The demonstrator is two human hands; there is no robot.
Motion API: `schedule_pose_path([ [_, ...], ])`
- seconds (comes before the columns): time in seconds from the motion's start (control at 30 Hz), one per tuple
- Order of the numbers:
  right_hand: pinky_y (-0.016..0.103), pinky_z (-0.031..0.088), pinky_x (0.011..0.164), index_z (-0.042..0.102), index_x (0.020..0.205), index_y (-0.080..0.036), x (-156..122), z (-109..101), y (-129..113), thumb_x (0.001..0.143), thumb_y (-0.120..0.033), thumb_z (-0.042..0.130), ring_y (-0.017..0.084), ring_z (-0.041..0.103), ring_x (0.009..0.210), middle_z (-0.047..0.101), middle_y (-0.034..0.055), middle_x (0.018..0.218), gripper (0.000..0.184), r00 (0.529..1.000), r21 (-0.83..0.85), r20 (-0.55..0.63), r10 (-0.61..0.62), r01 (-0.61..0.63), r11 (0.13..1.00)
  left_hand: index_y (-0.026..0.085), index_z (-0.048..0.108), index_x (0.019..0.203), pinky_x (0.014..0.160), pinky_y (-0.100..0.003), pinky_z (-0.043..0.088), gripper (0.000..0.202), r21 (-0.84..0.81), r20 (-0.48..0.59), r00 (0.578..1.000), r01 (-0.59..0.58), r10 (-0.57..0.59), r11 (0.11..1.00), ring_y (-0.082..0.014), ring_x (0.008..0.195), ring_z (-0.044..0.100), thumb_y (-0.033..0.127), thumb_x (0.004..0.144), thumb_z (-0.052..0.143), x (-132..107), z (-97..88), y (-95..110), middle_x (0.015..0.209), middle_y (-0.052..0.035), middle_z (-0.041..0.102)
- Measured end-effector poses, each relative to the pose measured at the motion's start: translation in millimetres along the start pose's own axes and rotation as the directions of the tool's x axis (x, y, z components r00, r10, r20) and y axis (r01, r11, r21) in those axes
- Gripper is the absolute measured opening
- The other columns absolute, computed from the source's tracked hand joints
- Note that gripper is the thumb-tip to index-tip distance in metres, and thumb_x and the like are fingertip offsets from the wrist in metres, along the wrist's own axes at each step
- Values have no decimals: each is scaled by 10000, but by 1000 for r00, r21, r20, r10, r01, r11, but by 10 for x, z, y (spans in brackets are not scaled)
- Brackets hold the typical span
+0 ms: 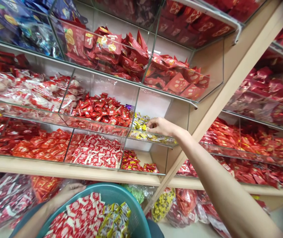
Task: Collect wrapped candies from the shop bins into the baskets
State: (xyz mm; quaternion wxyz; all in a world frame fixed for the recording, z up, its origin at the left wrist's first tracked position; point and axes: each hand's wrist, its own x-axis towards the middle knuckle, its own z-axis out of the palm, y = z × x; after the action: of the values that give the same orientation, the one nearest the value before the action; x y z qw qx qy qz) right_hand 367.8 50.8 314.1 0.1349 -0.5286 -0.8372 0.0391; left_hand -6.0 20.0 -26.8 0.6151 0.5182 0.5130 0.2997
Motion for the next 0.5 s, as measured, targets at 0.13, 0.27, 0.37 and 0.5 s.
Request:
schedule_pose_path([
  [0.13,209,357,548,608,717,-140,8,55,61,653,-351,565,89,439,561,558,-17,628,225,999,35,-6,53,-52,998,169,707,753,695,-261,485,482,19,-9,1000,0,0,1000,-230,733,652,589,515,701,33,-30,-58,726,-22,732],
  [0.27,207,347,546,604,669,-143,-8,63,39,658,-352,553,89,429,563,526,-26,590,216,998,32,-8,55,-55,998,167,702,738,681,-245,487,536,48,-47,999,7,-5,999,-230,737,653,630,468,696,64,-47,-98,706,-20,723],
  [0.37,209,340,555,592,641,-146,-28,68,11,664,-355,530,88,422,565,508,-28,580,220,998,21,-51,44,-43,999,164,699,751,692,-242,485,545,44,-43,999,16,-14,999,-229,754,652,632,473,694,63,-46,-95,719,-21,724],
  [0.5,209,317,536,573,625,-150,-45,57,-12,667,-402,514,84,384,549,462,-36,560,262,998,22,-50,48,-47,999,167,695,751,689,-247,485,532,45,-36,999,16,-15,999,-229,746,655,633,495,684,49,-32,-75,717,-27,726],
])
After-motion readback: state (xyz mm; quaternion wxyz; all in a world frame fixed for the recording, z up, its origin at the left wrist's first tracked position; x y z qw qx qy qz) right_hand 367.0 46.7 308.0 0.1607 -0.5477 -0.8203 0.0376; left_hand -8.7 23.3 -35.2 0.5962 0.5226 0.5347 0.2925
